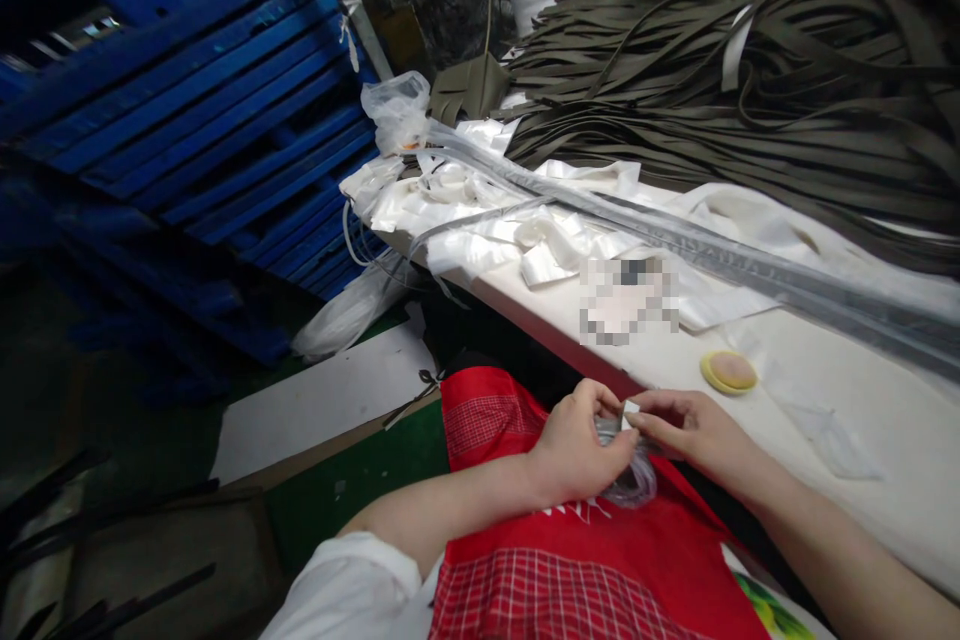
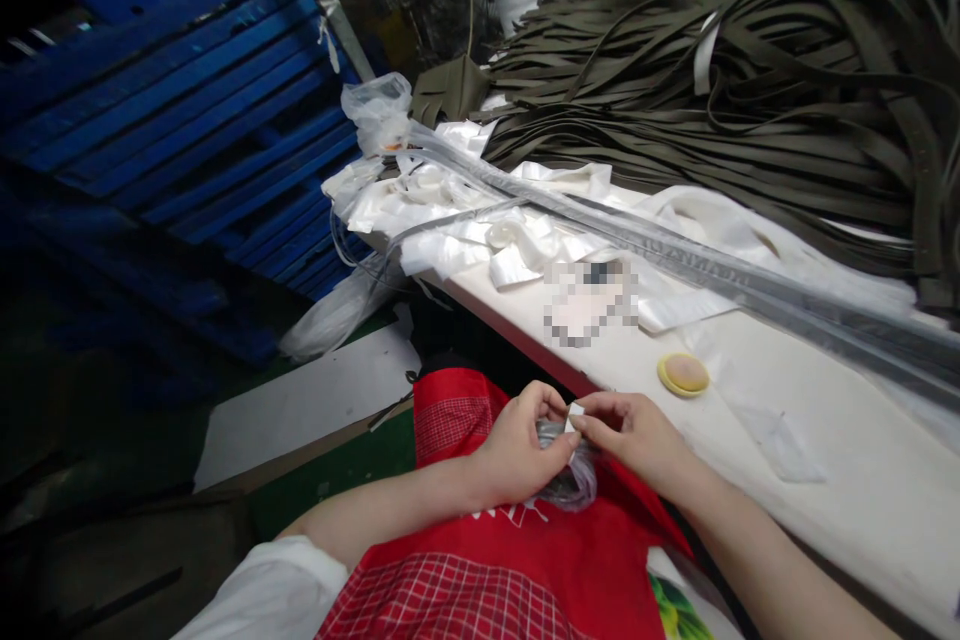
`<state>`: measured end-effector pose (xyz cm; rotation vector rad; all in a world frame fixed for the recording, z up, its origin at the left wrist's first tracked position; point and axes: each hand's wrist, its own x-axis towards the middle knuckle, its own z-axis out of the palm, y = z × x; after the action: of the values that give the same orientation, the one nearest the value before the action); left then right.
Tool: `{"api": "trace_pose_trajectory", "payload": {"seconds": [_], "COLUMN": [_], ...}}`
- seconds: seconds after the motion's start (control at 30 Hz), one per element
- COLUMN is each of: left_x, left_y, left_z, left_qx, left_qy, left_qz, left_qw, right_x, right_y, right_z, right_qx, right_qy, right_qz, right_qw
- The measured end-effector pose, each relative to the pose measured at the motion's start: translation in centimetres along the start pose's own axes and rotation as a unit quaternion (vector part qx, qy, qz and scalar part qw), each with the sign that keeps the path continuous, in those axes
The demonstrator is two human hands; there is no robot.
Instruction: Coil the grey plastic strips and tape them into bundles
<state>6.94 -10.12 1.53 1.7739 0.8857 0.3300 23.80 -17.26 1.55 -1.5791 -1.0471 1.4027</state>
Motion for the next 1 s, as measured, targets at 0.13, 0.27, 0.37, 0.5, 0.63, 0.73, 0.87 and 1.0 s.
{"api": "trace_pose_trajectory", "payload": {"seconds": [0.13, 0.27, 0.37, 0.5, 0.63, 0.73, 0.87, 1.0], "left_x": [0.0, 0.0, 0.2, 1.1, 3.0, 4.3, 4.9, 5.6], "left_y": [0.2, 0.4, 0.1, -0.9, -1.1, -0.1, 1.0, 0.5], "left_z": [0.1, 0.1, -0.5, -1.7, -2.1, -1.1, 0.7, 1.2], "left_qx": [0.005, 0.008, 0.019, -0.116, -0.328, -0.363, -0.328, -0.316], "left_qy": [-0.017, -0.031, -0.047, -0.186, -0.223, -0.171, -0.204, -0.218], "left_qz": [0.008, 0.008, 0.006, -0.102, -0.165, -0.148, -0.1, -0.105], "left_qw": [1.0, 0.999, 0.999, 0.97, 0.903, 0.904, 0.917, 0.917], "right_x": [0.2, 0.4, 0.0, -1.6, -3.2, -4.3, -6.9, -13.5], "right_y": [0.9, 1.3, 1.0, 0.5, 1.2, 1.5, 1.0, 2.7], "right_z": [0.0, -0.1, 0.1, 0.6, 1.4, 2.0, 0.7, -6.3], "right_qx": [0.061, 0.057, -0.03, -0.22, -0.346, -0.39, -0.424, -0.434], "right_qy": [-0.005, -0.006, 0.028, 0.059, 0.087, 0.161, 0.262, 0.537], "right_qz": [0.065, 0.061, 0.005, -0.122, -0.249, -0.275, -0.249, -0.165], "right_qw": [0.996, 0.996, 0.999, 0.966, 0.9, 0.864, 0.831, 0.704]}}
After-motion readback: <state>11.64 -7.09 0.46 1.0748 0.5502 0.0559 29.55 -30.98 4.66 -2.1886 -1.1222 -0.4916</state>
